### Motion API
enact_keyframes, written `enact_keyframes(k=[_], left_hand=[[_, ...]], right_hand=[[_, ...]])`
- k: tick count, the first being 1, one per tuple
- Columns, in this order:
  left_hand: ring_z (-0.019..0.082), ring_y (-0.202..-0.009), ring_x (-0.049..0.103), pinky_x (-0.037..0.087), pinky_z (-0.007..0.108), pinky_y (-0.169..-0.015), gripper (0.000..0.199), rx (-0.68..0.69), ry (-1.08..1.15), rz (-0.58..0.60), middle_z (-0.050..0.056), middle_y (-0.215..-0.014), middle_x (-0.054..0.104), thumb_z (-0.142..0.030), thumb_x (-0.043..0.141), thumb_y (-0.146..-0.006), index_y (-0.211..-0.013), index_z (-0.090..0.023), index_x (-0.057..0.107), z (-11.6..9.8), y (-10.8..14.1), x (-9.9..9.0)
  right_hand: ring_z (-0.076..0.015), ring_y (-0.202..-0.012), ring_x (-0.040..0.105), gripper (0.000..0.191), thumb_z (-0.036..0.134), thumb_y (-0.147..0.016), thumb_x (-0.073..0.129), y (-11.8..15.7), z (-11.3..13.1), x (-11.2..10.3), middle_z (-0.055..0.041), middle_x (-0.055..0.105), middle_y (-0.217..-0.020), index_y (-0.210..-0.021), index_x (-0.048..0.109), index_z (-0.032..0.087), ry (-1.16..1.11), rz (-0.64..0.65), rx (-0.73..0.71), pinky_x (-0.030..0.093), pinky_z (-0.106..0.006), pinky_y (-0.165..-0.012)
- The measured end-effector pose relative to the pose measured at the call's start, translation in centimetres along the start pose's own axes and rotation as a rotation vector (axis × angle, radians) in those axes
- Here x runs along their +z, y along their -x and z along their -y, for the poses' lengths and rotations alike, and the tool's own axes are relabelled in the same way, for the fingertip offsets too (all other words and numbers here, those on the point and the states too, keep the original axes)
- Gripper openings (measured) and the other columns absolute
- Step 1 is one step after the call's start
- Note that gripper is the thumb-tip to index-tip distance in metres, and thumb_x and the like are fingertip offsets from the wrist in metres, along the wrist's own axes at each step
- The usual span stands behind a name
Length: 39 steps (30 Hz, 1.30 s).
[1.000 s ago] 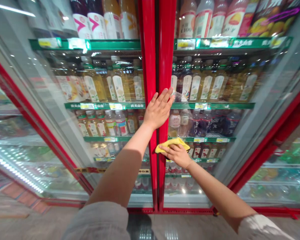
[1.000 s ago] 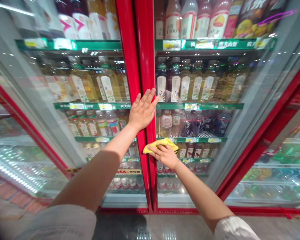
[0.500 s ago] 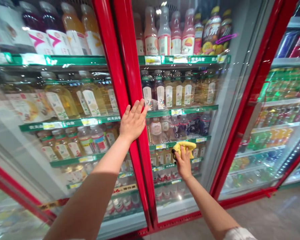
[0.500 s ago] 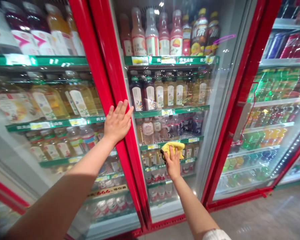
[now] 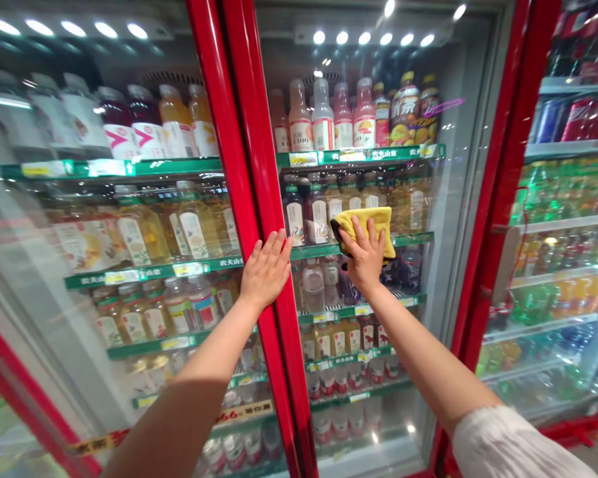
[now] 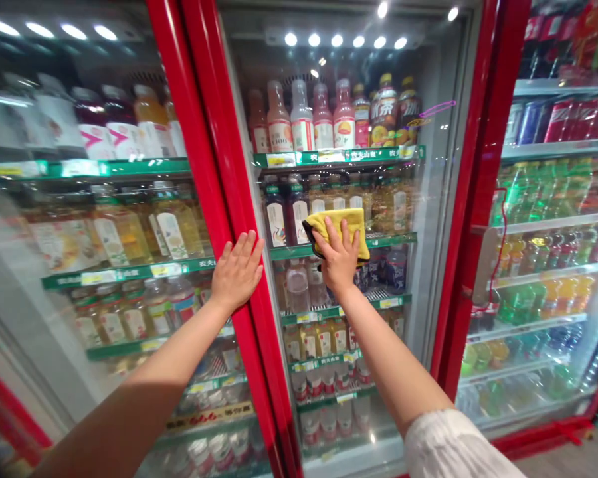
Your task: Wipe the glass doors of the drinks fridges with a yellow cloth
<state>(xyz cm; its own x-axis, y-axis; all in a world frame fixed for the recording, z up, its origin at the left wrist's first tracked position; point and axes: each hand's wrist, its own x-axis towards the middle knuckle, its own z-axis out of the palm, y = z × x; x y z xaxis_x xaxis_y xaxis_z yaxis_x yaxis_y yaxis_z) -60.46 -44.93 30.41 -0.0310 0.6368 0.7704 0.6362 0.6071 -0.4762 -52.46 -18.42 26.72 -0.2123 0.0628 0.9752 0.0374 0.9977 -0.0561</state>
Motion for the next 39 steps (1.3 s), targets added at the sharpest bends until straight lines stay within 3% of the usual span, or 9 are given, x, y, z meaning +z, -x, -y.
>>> enact_keyframes(k=[4,8,12,17,21,25,30,34,39], left_hand=[[0.025,-0.158,0.01,0.011,0.049,-0.131,0.086,-0.028,-0.063,0.008,0.018,-0.168,0.017,-0.029,0.052,-0.1,-0.164,-0.012,-0.004,0.1,0.3,-0.1],[0.028,-0.158,0.012,0.016,0.053,-0.13,0.091,-0.082,-0.114,-0.027,0.022,-0.167,0.017,-0.03,0.054,-0.098,-0.163,-0.008,-0.005,-0.1,0.4,0.0],[0.028,-0.158,0.015,0.021,0.05,-0.129,0.09,-0.085,-0.17,-0.041,0.022,-0.167,0.018,-0.028,0.053,-0.099,-0.163,-0.007,-0.006,-0.5,0.6,0.0],[0.027,-0.158,0.02,0.021,0.048,-0.129,0.092,-0.106,-0.226,-0.009,0.021,-0.167,0.02,-0.03,0.054,-0.098,-0.163,-0.007,-0.006,-0.6,0.9,-0.1],[0.028,-0.158,0.021,0.023,0.046,-0.128,0.092,-0.088,-0.287,-0.004,0.022,-0.168,0.019,-0.035,0.054,-0.099,-0.163,-0.005,-0.005,-0.5,1.1,-0.3],[0.028,-0.158,0.018,0.024,0.044,-0.128,0.086,-0.073,-0.346,0.025,0.02,-0.169,0.018,-0.044,0.05,-0.101,-0.163,-0.004,0.006,-0.8,1.4,-1.0],[0.022,-0.16,0.016,0.02,0.044,-0.13,0.076,-0.033,-0.364,0.075,0.012,-0.171,0.019,-0.046,0.045,-0.103,-0.164,-0.011,0.015,0.0,1.6,-2.7],[0.021,-0.16,0.013,0.016,0.046,-0.131,0.073,-0.074,-0.38,0.008,0.011,-0.171,0.021,-0.041,0.044,-0.104,-0.164,-0.011,0.016,3.2,1.3,-4.3],[0.022,-0.16,0.016,0.017,0.046,-0.131,0.064,-0.028,-0.384,-0.09,0.012,-0.17,0.024,-0.038,0.047,-0.103,-0.158,-0.01,0.033,9.8,0.5,-6.7]], right_hand=[[-0.0289,-0.159,0.02,0.062,0.021,-0.096,0.057,0.2,2.8,-0.4,0.0041,0.033,-0.168,-0.153,0.046,0.041,0.008,0.163,-0.249,0.01,-0.062,-0.128],[-0.0171,-0.153,0.034,0.054,0.024,-0.102,0.05,1.5,-0.6,-1.9,0.0146,0.044,-0.161,-0.149,0.046,0.05,-0.038,0.36,-0.719,0.016,-0.047,-0.13],[-0.0215,-0.154,0.032,0.053,0.019,-0.103,0.045,-4.9,-2.0,-2.8,0.0113,0.043,-0.162,-0.148,0.05,0.047,0.04,0.217,-0.559,0.015,-0.054,-0.129],[-0.0283,-0.157,0.023,0.053,0.02,-0.101,0.047,-12.6,4.8,-1.5,0.0056,0.038,-0.166,-0.15,0.05,0.041,0.011,0.047,-0.346,0.014,-0.061,-0.127],[-0.0281,-0.152,0.035,0.05,0.022,-0.101,0.051,-10.5,6.9,-0.9,0.0031,0.041,-0.164,-0.148,0.053,0.038,-0.01,0.058,-0.559,0.023,-0.057,-0.125],[-0.025,-0.14,0.05,0.045,0.021,-0.101,0.054,-7.3,3.0,-1.8,0.0047,0.051,-0.158,-0.143,0.058,0.036,0.019,0.031,-0.853,0.035,-0.05,-0.119],[-0.0258,-0.125,0.06,0.049,0.011,-0.096,0.053,-8.4,0.0,-2.8,0.0013,0.059,-0.15,-0.137,0.063,0.036,-0.021,-0.01,-0.821,0.05,-0.046,-0.099],[-0.0275,-0.117,0.062,0.069,0.001,-0.085,0.049,-11.5,3.2,-3.8,-0.0032,0.063,-0.146,-0.144,0.059,0.036,-0.117,-0.035,-0.62,0.054,-0.047,-0.093],[-0.0273,-0.119,0.06,0.079,-0.002,-0.076,0.051,-15.4,10.4,-5.2,-0.0038,0.059,-0.15,-0.146,0.057,0.034,-0.181,-0.155,-0.523,0.053,-0.048,-0.1]])
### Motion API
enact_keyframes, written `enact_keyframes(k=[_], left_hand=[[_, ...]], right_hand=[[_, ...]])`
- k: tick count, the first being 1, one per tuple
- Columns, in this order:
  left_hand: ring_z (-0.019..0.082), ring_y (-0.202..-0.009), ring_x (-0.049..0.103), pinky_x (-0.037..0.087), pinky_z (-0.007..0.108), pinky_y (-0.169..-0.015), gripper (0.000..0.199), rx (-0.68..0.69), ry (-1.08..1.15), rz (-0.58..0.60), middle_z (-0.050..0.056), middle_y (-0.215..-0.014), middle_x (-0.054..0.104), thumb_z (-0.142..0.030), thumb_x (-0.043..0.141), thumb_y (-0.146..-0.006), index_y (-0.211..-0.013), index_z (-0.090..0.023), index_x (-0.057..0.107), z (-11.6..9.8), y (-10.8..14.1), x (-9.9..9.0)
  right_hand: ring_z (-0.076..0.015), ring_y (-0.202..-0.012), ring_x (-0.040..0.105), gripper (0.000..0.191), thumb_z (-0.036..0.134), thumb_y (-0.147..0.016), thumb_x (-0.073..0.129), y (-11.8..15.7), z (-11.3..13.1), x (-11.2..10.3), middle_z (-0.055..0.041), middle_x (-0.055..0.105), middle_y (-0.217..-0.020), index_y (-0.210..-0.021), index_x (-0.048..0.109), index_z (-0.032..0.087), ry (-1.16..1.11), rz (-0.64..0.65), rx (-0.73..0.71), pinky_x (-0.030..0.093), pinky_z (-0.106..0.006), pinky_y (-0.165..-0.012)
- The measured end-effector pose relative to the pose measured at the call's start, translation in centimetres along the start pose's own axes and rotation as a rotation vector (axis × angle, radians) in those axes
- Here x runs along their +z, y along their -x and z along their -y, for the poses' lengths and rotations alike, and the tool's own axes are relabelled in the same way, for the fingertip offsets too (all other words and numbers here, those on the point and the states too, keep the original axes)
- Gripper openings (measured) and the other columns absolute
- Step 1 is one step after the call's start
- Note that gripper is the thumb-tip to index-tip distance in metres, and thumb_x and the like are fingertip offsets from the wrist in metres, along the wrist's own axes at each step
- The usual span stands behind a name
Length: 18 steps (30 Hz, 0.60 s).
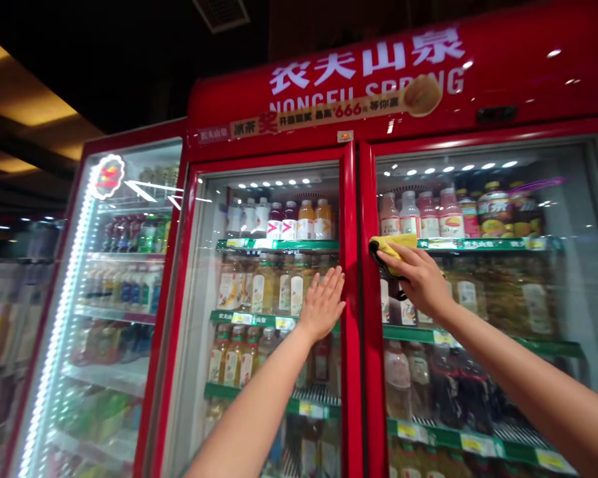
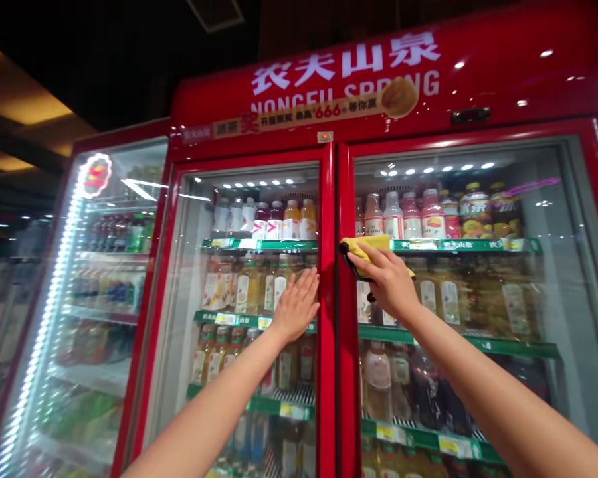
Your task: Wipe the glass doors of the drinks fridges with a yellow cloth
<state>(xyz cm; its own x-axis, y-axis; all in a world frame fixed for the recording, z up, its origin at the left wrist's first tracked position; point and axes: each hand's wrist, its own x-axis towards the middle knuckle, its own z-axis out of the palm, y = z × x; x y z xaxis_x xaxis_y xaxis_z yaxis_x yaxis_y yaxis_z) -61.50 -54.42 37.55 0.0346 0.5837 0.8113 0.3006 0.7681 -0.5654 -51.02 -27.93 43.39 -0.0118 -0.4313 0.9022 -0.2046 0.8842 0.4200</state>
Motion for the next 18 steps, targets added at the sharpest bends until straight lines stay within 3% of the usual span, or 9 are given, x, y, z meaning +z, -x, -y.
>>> enact_keyframes(k=[3,9,13,18], left_hand=[[0.023,-0.159,0.02,0.018,0.048,-0.131,0.057,0.049,-0.007,-0.046,0.013,-0.169,0.026,-0.037,0.046,-0.103,-0.153,-0.011,0.042,4.7,-0.4,0.0],[0.024,-0.158,0.022,0.02,0.05,-0.13,0.06,0.079,-0.023,-0.061,0.012,-0.166,0.036,-0.04,0.04,-0.105,-0.158,-0.011,0.035,12.7,-0.7,0.2],[0.024,-0.159,0.021,0.02,0.05,-0.13,0.062,0.087,-0.003,-0.092,0.011,-0.167,0.035,-0.039,0.04,-0.105,-0.16,-0.012,0.031,15.9,-2.0,1.0],[0.024,-0.159,0.019,0.018,0.052,-0.13,0.064,0.098,0.034,-0.145,0.009,-0.169,0.026,-0.041,0.038,-0.105,-0.161,-0.012,0.027,17.8,-4.5,2.1]], right_hand=[[-0.0277,-0.116,0.061,0.076,-0.002,-0.075,0.051,-4.0,3.0,1.2,-0.0042,0.059,-0.149,-0.142,0.061,0.032,0.072,-0.053,0.022,0.053,-0.048,-0.099],[-0.0306,-0.121,0.061,0.066,0.002,-0.082,0.051,-10.4,7.7,5.2,-0.0042,0.058,-0.151,-0.14,0.064,0.032,0.225,-0.037,0.062,0.051,-0.048,-0.095],[-0.0295,-0.134,0.057,0.066,0.004,-0.084,0.051,-12.5,9.0,7.9,-0.0041,0.056,-0.153,-0.143,0.061,0.033,0.283,0.048,0.025,0.044,-0.051,-0.107],[-0.0264,-0.143,0.051,0.063,0.006,-0.091,0.045,-13.1,8.1,10.0,-0.0073,0.052,-0.156,-0.149,0.053,0.028,0.361,0.151,-0.07,0.033,-0.055,-0.12]])
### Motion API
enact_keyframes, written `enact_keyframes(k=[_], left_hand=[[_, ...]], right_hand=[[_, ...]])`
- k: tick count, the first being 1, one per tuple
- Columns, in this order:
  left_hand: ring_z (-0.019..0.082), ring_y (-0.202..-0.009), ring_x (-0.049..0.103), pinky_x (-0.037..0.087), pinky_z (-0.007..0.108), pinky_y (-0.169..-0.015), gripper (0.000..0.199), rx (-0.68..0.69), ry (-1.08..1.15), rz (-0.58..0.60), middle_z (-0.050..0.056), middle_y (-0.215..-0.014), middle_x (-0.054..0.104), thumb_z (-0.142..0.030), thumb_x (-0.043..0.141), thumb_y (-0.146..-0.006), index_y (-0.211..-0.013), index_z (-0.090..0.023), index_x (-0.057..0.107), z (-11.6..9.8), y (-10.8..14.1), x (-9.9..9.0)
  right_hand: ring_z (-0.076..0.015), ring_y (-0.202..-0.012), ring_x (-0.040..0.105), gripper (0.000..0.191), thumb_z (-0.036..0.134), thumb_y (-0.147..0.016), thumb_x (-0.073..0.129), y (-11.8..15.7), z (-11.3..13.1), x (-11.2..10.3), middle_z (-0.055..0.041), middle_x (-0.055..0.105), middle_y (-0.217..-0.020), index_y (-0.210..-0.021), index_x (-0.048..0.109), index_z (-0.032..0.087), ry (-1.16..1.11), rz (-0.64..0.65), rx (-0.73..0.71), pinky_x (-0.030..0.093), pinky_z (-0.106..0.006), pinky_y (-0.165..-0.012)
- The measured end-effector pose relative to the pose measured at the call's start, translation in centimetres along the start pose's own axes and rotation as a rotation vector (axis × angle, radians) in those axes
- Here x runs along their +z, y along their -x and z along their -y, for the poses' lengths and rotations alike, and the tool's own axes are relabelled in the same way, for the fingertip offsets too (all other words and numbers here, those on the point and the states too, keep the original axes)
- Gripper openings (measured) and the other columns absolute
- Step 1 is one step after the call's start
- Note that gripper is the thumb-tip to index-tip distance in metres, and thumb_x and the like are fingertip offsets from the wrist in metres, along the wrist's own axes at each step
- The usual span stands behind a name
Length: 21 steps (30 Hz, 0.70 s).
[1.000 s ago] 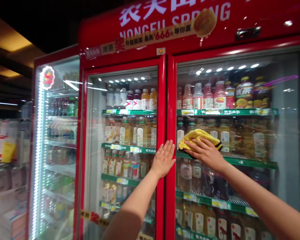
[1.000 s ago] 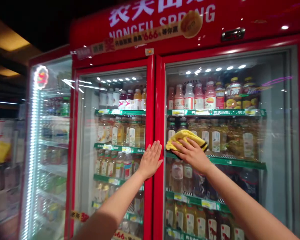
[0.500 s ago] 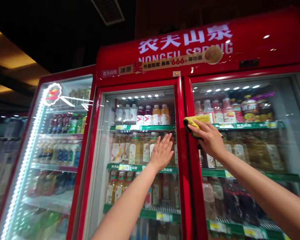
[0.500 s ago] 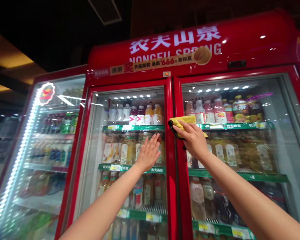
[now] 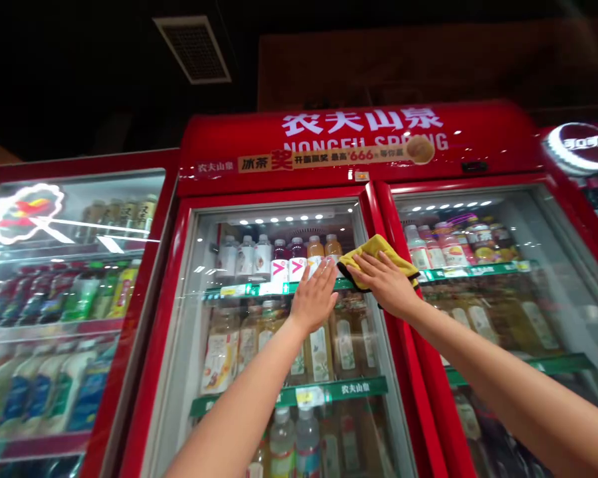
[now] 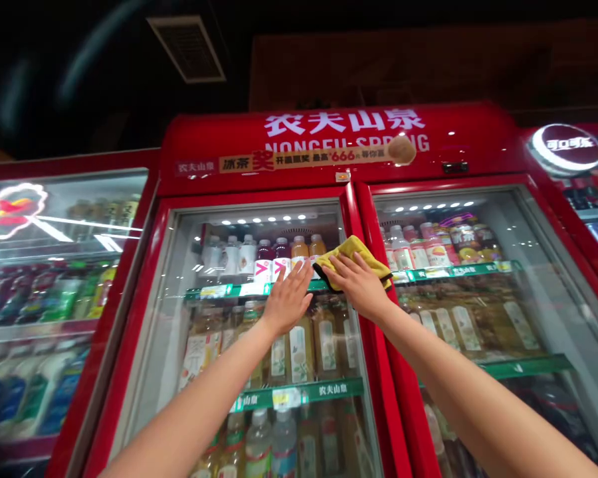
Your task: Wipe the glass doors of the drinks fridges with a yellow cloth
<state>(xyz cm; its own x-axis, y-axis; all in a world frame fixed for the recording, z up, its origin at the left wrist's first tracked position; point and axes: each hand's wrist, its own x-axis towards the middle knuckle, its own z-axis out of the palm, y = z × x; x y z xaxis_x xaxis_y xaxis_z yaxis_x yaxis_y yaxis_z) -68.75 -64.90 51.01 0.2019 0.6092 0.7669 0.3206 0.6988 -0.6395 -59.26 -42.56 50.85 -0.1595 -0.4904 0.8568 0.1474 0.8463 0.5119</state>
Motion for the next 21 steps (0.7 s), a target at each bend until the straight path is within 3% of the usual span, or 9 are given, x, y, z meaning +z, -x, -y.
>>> enact_keyframes(k=[4,9,13,16,19,21], left_hand=[[0.024,-0.159,0.018,0.013,0.053,-0.131,0.068,-0.019,0.03,-0.037,0.009,-0.17,0.024,-0.044,0.039,-0.104,-0.163,-0.014,0.023,0.6,-0.9,0.7],[0.024,-0.16,0.017,0.01,0.051,-0.132,0.068,-0.05,0.022,-0.079,0.011,-0.169,0.028,-0.043,0.041,-0.104,-0.161,-0.011,0.027,0.5,-0.6,0.8],[0.026,-0.159,0.02,0.014,0.052,-0.131,0.062,-0.086,0.006,-0.092,0.014,-0.168,0.03,-0.042,0.043,-0.102,-0.156,-0.011,0.039,0.5,-0.2,1.0],[0.027,-0.158,0.022,0.018,0.051,-0.131,0.065,-0.107,0.016,-0.105,0.014,-0.168,0.029,-0.042,0.044,-0.102,-0.158,-0.011,0.035,0.5,-0.1,1.5],[0.028,-0.159,0.018,0.019,0.051,-0.13,0.07,-0.143,0.04,-0.12,0.016,-0.169,0.025,-0.043,0.047,-0.101,-0.16,-0.01,0.03,0.5,0.0,1.7],[0.03,-0.159,0.016,0.019,0.052,-0.13,0.071,-0.163,0.056,-0.128,0.016,-0.17,0.021,-0.044,0.049,-0.1,-0.16,-0.011,0.031,0.4,0.0,1.8]], right_hand=[[-0.0271,-0.143,0.05,0.06,0.009,-0.095,0.046,-2.6,-1.7,0.3,-0.0071,0.05,-0.158,-0.15,0.052,0.03,0.043,-0.01,0.02,0.033,-0.055,-0.122],[-0.0307,-0.143,0.05,0.059,0.007,-0.097,0.038,-8.9,-2.2,0.4,-0.0158,0.043,-0.162,-0.154,0.047,0.02,0.006,-0.021,0.287,0.035,-0.052,-0.122],[-0.0371,-0.15,0.039,0.061,0.006,-0.096,0.035,-13.0,-1.9,1.7,-0.0138,0.04,-0.164,-0.153,0.05,0.023,-0.068,-0.061,0.365,0.043,-0.056,-0.115],[-0.0386,-0.15,0.038,0.061,0.007,-0.096,0.033,-15.7,-2.8,2.2,-0.0131,0.042,-0.162,-0.15,0.053,0.023,-0.106,-0.124,0.468,0.045,-0.055,-0.113],[-0.0398,-0.148,0.041,0.06,0.008,-0.094,0.036,-17.6,-3.6,2.3,-0.0148,0.042,-0.161,-0.149,0.054,0.022,-0.136,-0.161,0.559,0.044,-0.055,-0.113],[-0.0423,-0.147,0.04,0.059,0.013,-0.092,0.044,-17.5,-3.6,2.6,-0.0151,0.041,-0.161,-0.15,0.053,0.021,-0.134,-0.17,0.534,0.043,-0.057,-0.113]])
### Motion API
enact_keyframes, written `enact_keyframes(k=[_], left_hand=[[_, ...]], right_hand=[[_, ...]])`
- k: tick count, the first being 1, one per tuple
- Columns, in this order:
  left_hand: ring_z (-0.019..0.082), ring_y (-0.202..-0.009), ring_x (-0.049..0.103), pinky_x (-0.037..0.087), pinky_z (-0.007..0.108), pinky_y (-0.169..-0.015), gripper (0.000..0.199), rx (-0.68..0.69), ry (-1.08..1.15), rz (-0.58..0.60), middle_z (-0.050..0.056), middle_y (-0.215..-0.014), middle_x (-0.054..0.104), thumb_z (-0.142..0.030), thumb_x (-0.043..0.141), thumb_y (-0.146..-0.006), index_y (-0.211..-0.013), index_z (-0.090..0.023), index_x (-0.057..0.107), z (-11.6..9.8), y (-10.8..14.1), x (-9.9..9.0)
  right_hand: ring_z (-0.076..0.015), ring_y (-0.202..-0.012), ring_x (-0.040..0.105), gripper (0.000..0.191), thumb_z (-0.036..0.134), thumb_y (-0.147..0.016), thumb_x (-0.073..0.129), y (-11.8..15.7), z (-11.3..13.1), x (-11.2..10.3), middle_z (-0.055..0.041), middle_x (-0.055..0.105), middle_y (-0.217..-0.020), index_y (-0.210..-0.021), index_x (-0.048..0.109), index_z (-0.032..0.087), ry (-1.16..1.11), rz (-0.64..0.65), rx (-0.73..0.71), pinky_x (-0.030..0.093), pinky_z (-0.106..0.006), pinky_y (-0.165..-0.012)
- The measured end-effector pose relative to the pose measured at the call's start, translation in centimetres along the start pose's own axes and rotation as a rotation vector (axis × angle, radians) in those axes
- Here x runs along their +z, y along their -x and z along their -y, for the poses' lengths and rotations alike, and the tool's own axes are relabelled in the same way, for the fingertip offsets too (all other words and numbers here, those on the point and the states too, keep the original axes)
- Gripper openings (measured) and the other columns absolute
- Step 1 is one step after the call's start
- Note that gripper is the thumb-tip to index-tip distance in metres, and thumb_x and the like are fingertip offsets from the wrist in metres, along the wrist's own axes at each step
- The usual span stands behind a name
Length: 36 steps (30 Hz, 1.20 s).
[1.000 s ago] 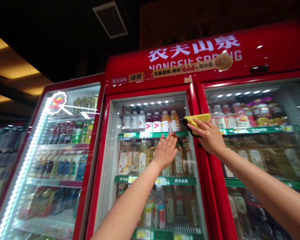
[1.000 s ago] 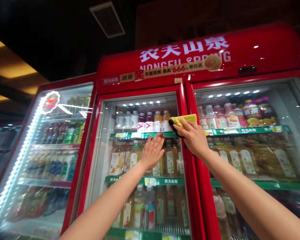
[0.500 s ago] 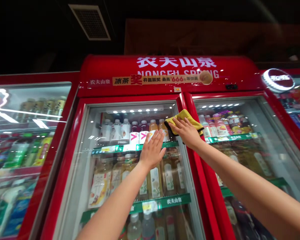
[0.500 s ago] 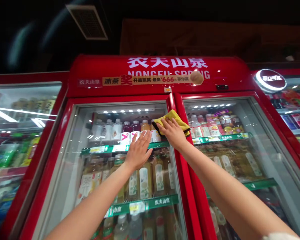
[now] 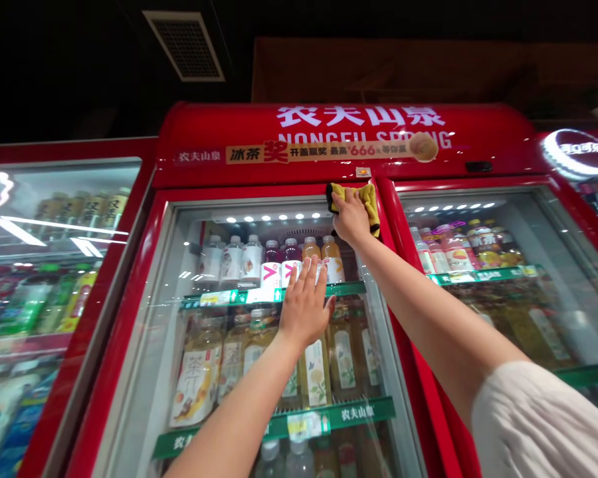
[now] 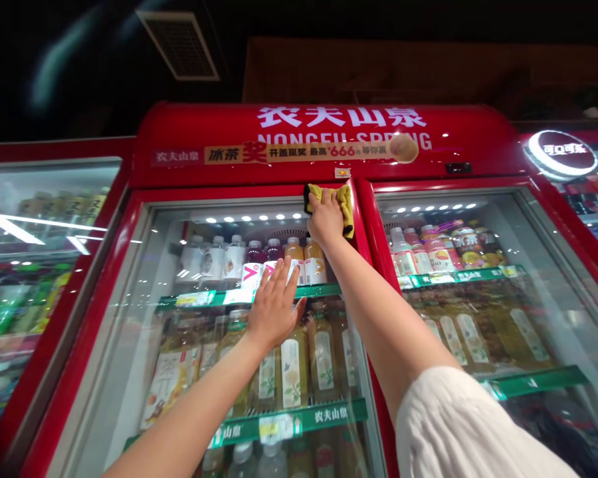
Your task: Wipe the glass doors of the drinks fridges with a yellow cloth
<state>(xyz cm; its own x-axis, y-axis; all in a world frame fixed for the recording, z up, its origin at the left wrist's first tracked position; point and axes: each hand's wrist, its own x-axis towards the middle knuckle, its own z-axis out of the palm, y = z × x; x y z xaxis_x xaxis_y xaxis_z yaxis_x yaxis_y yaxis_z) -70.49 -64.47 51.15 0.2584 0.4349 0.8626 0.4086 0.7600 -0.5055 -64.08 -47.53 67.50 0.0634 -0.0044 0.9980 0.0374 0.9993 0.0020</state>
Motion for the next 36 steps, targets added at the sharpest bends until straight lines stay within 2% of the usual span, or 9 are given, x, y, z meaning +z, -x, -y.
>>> enact_keyframes(k=[4,10,12,17,23,27,30,33,36], left_hand=[[0.031,-0.159,0.016,0.017,0.052,-0.13,0.072,-0.008,0.014,-0.001,0.017,-0.171,0.018,-0.044,0.05,-0.099,-0.16,-0.011,0.03,-0.2,0.0,-0.1],[0.034,-0.158,0.019,0.02,0.054,-0.129,0.069,-0.002,-0.007,0.036,0.021,-0.169,0.022,-0.047,0.042,-0.103,-0.158,-0.007,0.033,-0.3,0.2,-0.4],[0.034,-0.158,0.021,0.022,0.053,-0.128,0.069,0.005,-0.024,0.053,0.022,-0.168,0.025,-0.048,0.04,-0.103,-0.157,-0.005,0.034,-0.4,0.3,-0.6],[0.032,-0.157,0.024,0.024,0.052,-0.127,0.07,-0.015,-0.073,0.082,0.019,-0.168,0.03,-0.051,0.04,-0.102,-0.156,-0.008,0.036,-1.0,0.6,-0.9],[0.03,-0.156,0.028,0.025,0.049,-0.127,0.067,-0.018,-0.115,0.064,0.018,-0.166,0.034,-0.05,0.039,-0.102,-0.155,-0.008,0.039,-1.6,1.0,-1.1],[0.03,-0.156,0.028,0.027,0.048,-0.127,0.07,-0.018,-0.156,0.103,0.018,-0.167,0.033,-0.051,0.039,-0.102,-0.158,-0.008,0.035,-1.7,1.1,-1.3],[0.029,-0.157,0.027,0.03,0.051,-0.125,0.067,-0.029,-0.153,0.11,0.016,-0.167,0.033,-0.049,0.041,-0.101,-0.157,-0.011,0.038,-1.8,1.1,-1.3],[0.029,-0.156,0.03,0.029,0.053,-0.125,0.065,-0.041,-0.136,0.083,0.015,-0.166,0.035,-0.047,0.041,-0.101,-0.157,-0.013,0.038,-1.9,1.2,-1.2],[0.029,-0.155,0.031,0.026,0.052,-0.126,0.065,-0.041,-0.127,0.072,0.014,-0.166,0.035,-0.047,0.042,-0.101,-0.156,-0.013,0.04,-2.0,1.2,-1.2]], right_hand=[[-0.0438,-0.147,0.039,0.062,0.016,-0.091,0.046,1.9,-1.3,0.3,-0.0143,0.037,-0.164,-0.152,0.05,0.024,0.025,0.016,-0.173,0.043,-0.06,-0.111],[-0.0419,-0.136,0.053,0.062,0.011,-0.092,0.039,-1.0,-1.1,0.5,-0.0194,0.032,-0.166,-0.153,0.049,0.021,-0.001,0.038,0.025,0.05,-0.056,-0.101],[-0.0417,-0.141,0.047,0.06,0.011,-0.092,0.04,-1.2,0.1,0.9,-0.0181,0.038,-0.164,-0.15,0.052,0.019,-0.019,0.032,-0.049,0.048,-0.056,-0.104],[-0.0403,-0.145,0.041,0.057,0.014,-0.094,0.042,1.7,1.3,0.4,-0.0166,0.038,-0.164,-0.149,0.054,0.024,-0.002,0.07,-0.246,0.044,-0.056,-0.106],[-0.046,-0.152,0.026,0.052,0.02,-0.101,0.039,1.9,2.7,-2.0,-0.0349,0.022,-0.164,-0.151,0.048,0.011,0.013,0.134,0.026,0.037,-0.059,-0.103],[-0.0437,-0.149,0.034,0.052,0.041,-0.104,0.042,4.9,3.9,-2.5,-0.0313,0.031,-0.163,-0.148,0.053,0.015,0.045,0.114,-0.097,0.037,-0.058,-0.105],[-0.0369,-0.147,0.04,0.054,0.045,-0.107,0.029,6.9,2.5,-2.6,-0.0233,0.04,-0.161,-0.143,0.059,0.019,0.066,0.06,-0.181,0.037,-0.053,-0.107],[-0.0329,-0.149,0.038,0.051,0.037,-0.108,0.027,6.1,0.9,-2.5,-0.0195,0.043,-0.16,-0.141,0.062,0.02,0.074,0.034,-0.172,0.036,-0.051,-0.108],[-0.0375,-0.15,0.035,0.051,0.034,-0.107,0.029,4.1,1.1,-2.0,-0.0246,0.043,-0.158,-0.142,0.061,0.016,0.065,0.029,-0.091,0.039,-0.055,-0.105]])
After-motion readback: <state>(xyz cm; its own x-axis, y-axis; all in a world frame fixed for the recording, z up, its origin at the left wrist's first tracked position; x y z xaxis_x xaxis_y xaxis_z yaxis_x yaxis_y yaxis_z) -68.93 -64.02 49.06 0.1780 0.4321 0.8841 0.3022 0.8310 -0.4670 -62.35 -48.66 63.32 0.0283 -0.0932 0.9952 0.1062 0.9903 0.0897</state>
